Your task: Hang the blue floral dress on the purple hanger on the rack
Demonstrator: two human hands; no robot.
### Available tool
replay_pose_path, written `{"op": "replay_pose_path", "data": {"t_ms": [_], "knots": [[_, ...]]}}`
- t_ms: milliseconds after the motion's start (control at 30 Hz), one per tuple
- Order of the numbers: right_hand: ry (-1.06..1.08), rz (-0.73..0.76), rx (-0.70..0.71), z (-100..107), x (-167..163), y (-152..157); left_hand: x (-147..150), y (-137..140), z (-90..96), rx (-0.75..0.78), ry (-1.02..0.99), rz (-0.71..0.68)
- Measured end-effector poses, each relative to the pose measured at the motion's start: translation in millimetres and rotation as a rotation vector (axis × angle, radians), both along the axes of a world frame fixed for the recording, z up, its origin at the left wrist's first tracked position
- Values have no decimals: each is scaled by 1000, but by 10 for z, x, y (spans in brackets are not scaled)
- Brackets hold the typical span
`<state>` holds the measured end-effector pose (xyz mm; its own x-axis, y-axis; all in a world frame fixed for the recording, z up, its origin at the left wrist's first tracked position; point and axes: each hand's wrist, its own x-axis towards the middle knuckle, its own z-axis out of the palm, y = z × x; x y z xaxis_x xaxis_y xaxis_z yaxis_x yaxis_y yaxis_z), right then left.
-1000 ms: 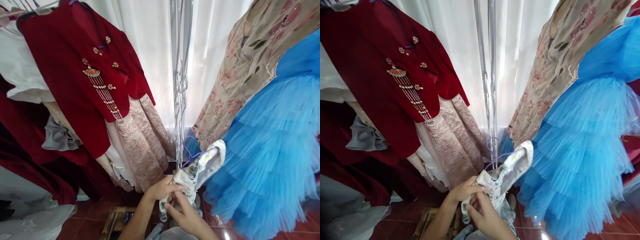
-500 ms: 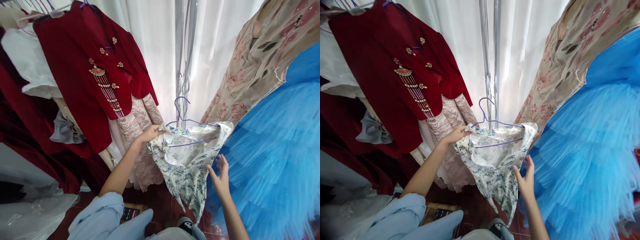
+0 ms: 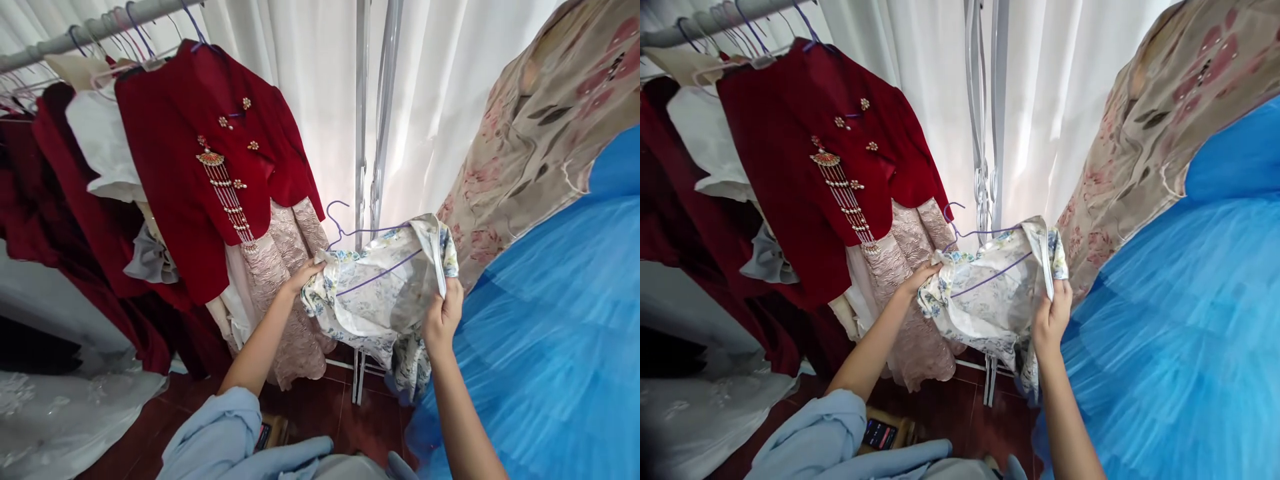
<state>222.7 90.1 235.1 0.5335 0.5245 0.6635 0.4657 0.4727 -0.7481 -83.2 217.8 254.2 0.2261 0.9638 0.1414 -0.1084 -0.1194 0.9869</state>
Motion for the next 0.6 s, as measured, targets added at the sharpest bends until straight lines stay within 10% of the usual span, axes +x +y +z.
{"op": "replay_pose_path", "data": {"t_ms": [300, 600], "knots": [[-236, 179, 53, -74, -432, -167, 215, 230, 467, -17, 123, -95], [-468, 439, -11, -48, -702, -250, -42, 400, 509, -42, 63, -202]]}}
